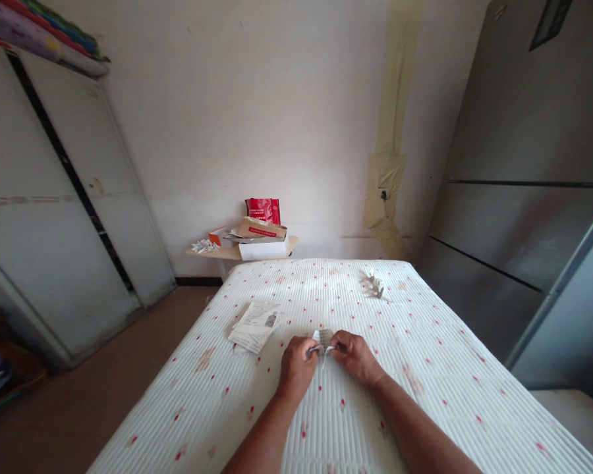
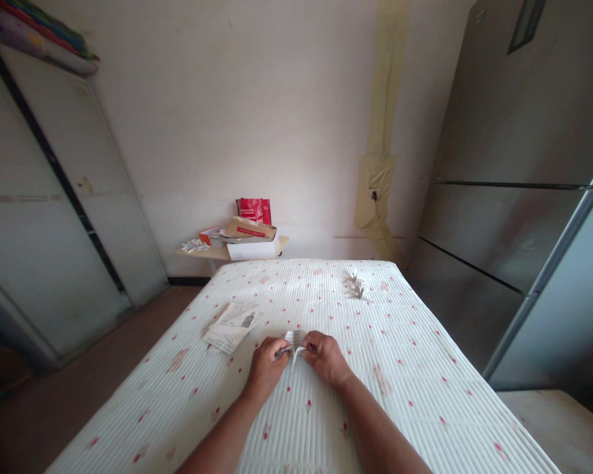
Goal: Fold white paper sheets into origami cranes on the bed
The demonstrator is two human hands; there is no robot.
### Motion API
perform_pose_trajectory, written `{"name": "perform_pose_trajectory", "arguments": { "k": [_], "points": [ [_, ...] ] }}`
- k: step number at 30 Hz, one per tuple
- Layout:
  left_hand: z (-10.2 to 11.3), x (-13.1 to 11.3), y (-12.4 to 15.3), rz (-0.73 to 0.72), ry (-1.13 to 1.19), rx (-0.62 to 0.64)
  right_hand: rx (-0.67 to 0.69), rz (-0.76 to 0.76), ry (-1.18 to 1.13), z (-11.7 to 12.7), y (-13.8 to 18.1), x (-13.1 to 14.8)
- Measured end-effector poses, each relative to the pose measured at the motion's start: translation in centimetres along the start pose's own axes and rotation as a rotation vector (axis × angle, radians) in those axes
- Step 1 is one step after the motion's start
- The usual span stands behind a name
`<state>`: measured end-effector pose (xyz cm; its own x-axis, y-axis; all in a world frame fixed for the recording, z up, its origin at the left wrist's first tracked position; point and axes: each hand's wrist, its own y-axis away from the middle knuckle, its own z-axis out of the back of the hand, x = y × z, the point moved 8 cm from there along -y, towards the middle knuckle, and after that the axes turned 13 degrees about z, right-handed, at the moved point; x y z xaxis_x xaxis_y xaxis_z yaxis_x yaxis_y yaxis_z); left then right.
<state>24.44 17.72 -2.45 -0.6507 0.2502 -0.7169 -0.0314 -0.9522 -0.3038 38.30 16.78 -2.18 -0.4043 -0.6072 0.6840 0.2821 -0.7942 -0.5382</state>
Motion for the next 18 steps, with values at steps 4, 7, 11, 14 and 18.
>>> {"name": "perform_pose_trajectory", "arguments": {
  "k": [4, 7, 11, 14, 18],
  "points": [
    [0.0, 0.2, 0.0, 0.059, 0.014, -0.014, -0.022, -0.022, -0.015, -0.3, 0.0, 0.0],
    [-0.1, 0.5, 0.0, 0.097, 0.087, 0.004, -0.063, -0.048, -0.052, -0.3, -0.1, 0.1],
    [-0.3, 0.6, 0.0, 0.134, 0.223, 0.034, -0.091, -0.069, -0.085, -0.7, -0.2, 0.0],
    [-0.2, 0.6, 0.0, 0.159, 0.278, 0.029, -0.122, -0.096, -0.093, -0.8, -0.1, -0.5],
    [-0.4, 0.8, 0.1, 0.173, 0.336, 0.033, -0.109, -0.118, -0.097, -1.1, 0.0, -0.9]
  ]
}}
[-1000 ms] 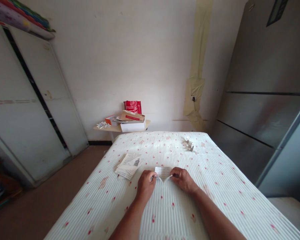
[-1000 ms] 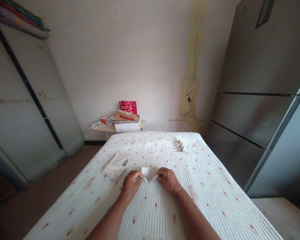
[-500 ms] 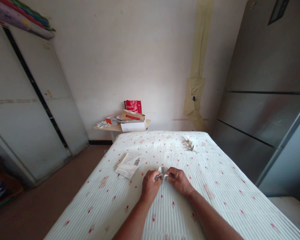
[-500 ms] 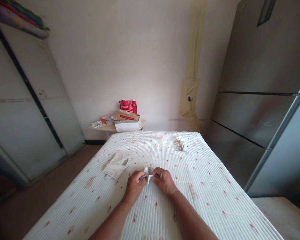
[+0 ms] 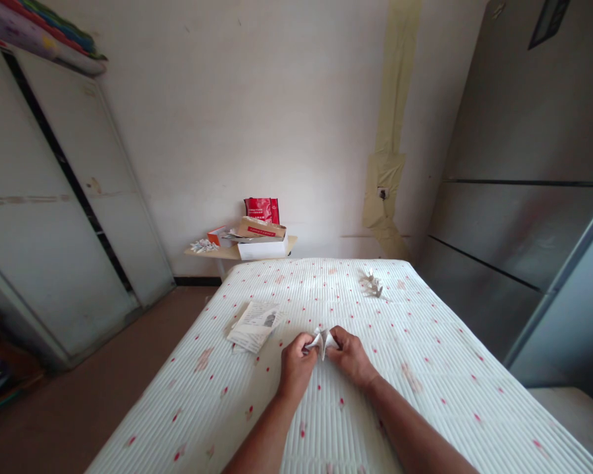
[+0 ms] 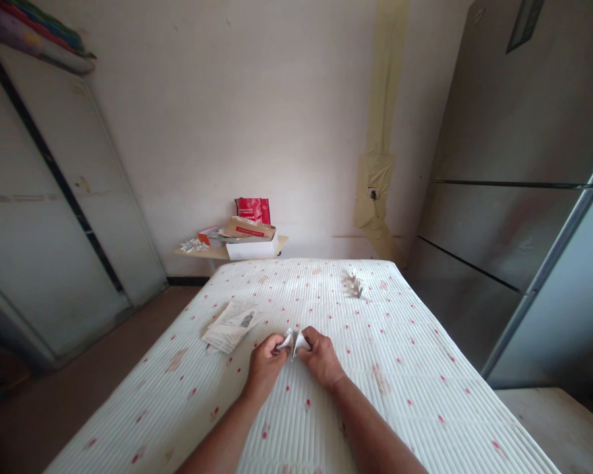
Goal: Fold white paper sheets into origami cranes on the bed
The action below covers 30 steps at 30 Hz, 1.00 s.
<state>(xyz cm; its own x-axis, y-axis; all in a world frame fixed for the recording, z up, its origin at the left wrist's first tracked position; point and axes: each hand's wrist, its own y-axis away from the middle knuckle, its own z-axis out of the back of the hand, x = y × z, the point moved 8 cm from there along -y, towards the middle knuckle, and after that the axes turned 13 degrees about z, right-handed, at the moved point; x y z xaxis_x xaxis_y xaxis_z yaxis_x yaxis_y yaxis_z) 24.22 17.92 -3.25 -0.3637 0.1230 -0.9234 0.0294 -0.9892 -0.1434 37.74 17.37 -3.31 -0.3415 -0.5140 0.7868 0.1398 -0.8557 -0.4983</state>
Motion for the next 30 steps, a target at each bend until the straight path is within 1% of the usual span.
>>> {"name": "perform_pose_trajectory", "arguments": {
  "k": [4, 7, 9, 13, 16, 25, 28, 30],
  "points": [
    [-0.2, 0.6, -0.1, 0.028, 0.094, 0.002, 0.061, -0.017, -0.043, -0.5, 0.0, 0.2],
    [-0.5, 1.0, -0.2, 0.068, 0.233, 0.036, 0.051, -0.017, -0.084, -0.6, 0.0, 0.5],
    [-0.6, 1.0, -0.3, 0.085, 0.279, 0.066, 0.042, -0.022, -0.114, -0.6, 0.0, 0.5],
    [-0.9, 0.7, -0.2, 0.089, 0.196, 0.109, 0.037, -0.042, -0.166, -0.7, 0.0, 0.3],
    [-0.9, 0.9, -0.2, 0.114, 0.159, 0.113, 0.039, -0.048, -0.160, -0.8, 0.1, 0.2],
    [-1.1, 1.1, -0.3, 0.153, 0.184, 0.145, 0.040, -0.056, -0.166, -0.8, 0.2, 0.1],
    [-1.2, 1.1, -0.2, 0.177, 0.223, 0.192, 0.032, -0.061, -0.172, -0.7, 0.1, 0.0],
    [-1.4, 0.9, -0.1, 0.192, 0.263, 0.254, 0.023, -0.069, -0.181, -0.6, 0.1, -0.1]
  ]
}}
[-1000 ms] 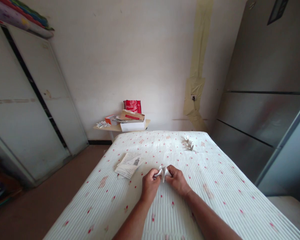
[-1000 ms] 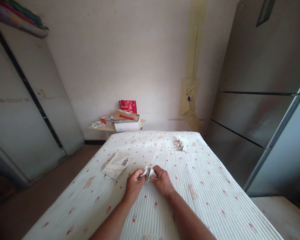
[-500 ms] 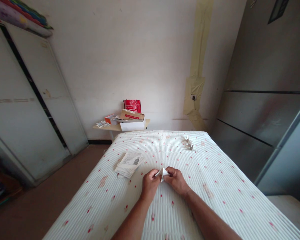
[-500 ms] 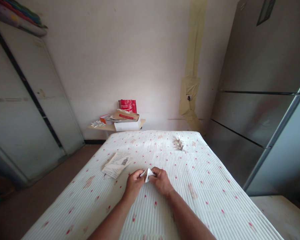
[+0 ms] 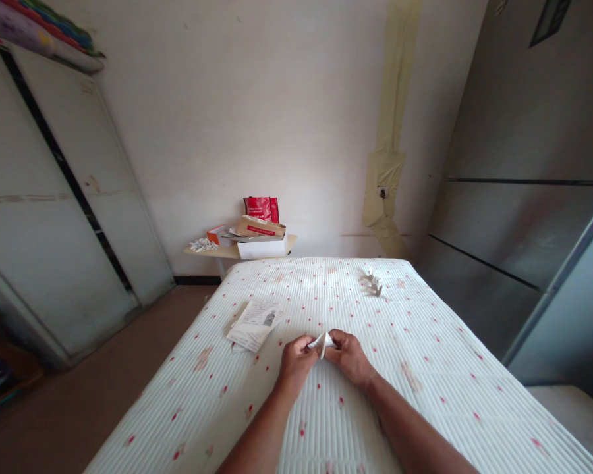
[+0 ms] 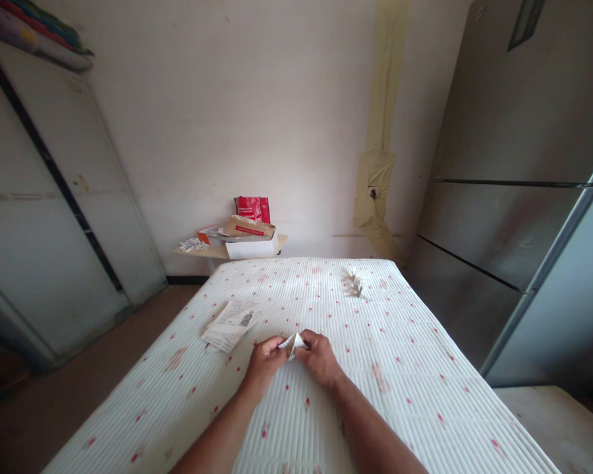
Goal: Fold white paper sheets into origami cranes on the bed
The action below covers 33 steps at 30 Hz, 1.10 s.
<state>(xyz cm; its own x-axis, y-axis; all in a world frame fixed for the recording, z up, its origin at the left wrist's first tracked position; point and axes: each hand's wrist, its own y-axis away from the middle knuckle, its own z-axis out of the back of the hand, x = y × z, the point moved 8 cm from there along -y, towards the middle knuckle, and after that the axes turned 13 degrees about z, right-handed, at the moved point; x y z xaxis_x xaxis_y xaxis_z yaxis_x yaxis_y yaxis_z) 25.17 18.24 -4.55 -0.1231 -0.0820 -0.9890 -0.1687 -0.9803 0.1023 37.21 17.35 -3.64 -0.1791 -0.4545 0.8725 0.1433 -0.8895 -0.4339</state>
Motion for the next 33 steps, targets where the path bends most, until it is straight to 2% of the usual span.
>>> {"name": "perform_pose_trajectory", "arguments": {
  "k": [5, 10, 16, 22, 26, 30, 33],
  "points": [
    [-0.9, -0.4, 0.4, -0.021, 0.030, 0.140, -0.032, -0.017, -0.056, 0.3, -0.1, -0.1],
    [-0.7, -0.6, 0.3, -0.123, -0.074, 0.036, -0.047, -0.021, -0.040, 0.4, 0.0, 0.1],
    [0.2, -0.4, 0.2, -0.107, -0.083, -0.056, -0.031, -0.059, -0.079, 0.0, 0.0, 0.0],
    [0.7, -0.1, 0.0, -0.074, -0.029, -0.077, -0.013, -0.072, -0.201, -0.7, 0.1, 0.1],
    [0.8, -0.2, 0.0, -0.077, 0.029, -0.069, -0.029, -0.061, -0.118, -0.4, 0.1, 0.1],
    [0.9, -0.5, 0.2, -0.043, 0.119, -0.049, -0.114, -0.023, 0.004, 0.7, -0.2, 0.6],
    [0.8, -0.7, 0.5, 0.005, 0.193, -0.028, -0.153, 0.011, -0.007, 1.0, -0.3, 1.0]
  ]
}}
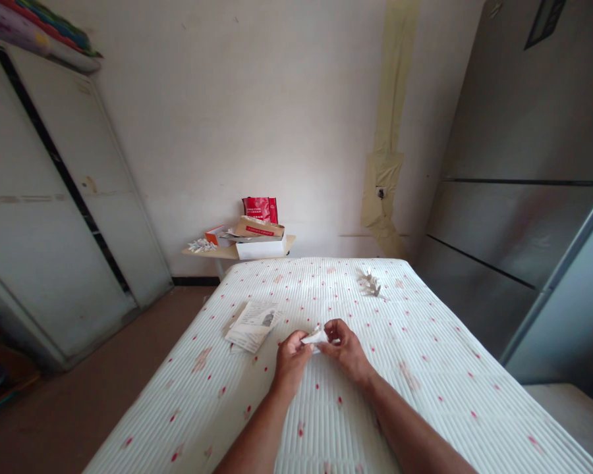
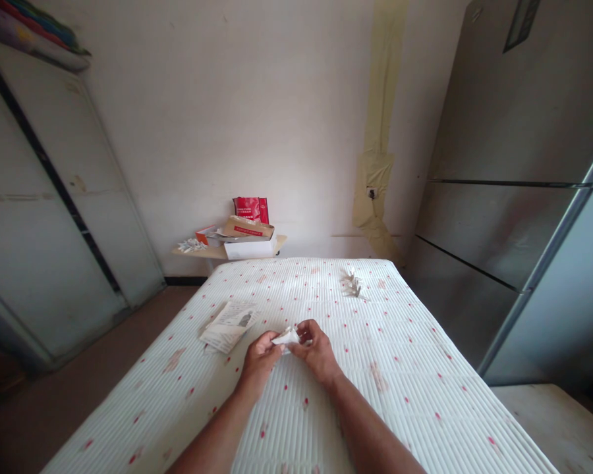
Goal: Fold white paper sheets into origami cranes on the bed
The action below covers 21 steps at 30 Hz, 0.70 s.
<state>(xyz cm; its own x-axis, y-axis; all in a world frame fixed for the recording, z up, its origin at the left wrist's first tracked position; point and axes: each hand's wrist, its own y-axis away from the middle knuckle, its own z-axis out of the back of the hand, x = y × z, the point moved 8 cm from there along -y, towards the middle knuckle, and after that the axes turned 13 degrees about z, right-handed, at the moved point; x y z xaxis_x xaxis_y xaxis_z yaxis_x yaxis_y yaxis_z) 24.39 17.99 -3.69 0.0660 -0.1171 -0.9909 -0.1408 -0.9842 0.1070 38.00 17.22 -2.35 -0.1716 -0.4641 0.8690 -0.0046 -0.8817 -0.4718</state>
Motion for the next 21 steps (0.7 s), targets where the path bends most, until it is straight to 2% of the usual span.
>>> {"name": "perform_pose_trajectory", "arguments": {
  "k": [6, 12, 15, 21],
  "points": [
    [-0.2, -0.2, 0.2, 0.024, 0.060, 0.037, 0.079, -0.076, -0.167, -1.1, 0.2, -0.4],
    [-0.7, 0.4, -0.1, 0.017, 0.155, 0.115, 0.061, -0.135, -0.164, -1.0, 0.4, -0.7],
    [-1.0, 0.8, -0.3, 0.038, 0.126, 0.157, 0.051, -0.146, -0.171, -0.8, 0.3, -0.8],
    [-0.6, 0.9, -0.4, 0.099, 0.070, 0.139, 0.066, -0.139, -0.263, -0.8, 0.2, -0.7]
  ]
}}
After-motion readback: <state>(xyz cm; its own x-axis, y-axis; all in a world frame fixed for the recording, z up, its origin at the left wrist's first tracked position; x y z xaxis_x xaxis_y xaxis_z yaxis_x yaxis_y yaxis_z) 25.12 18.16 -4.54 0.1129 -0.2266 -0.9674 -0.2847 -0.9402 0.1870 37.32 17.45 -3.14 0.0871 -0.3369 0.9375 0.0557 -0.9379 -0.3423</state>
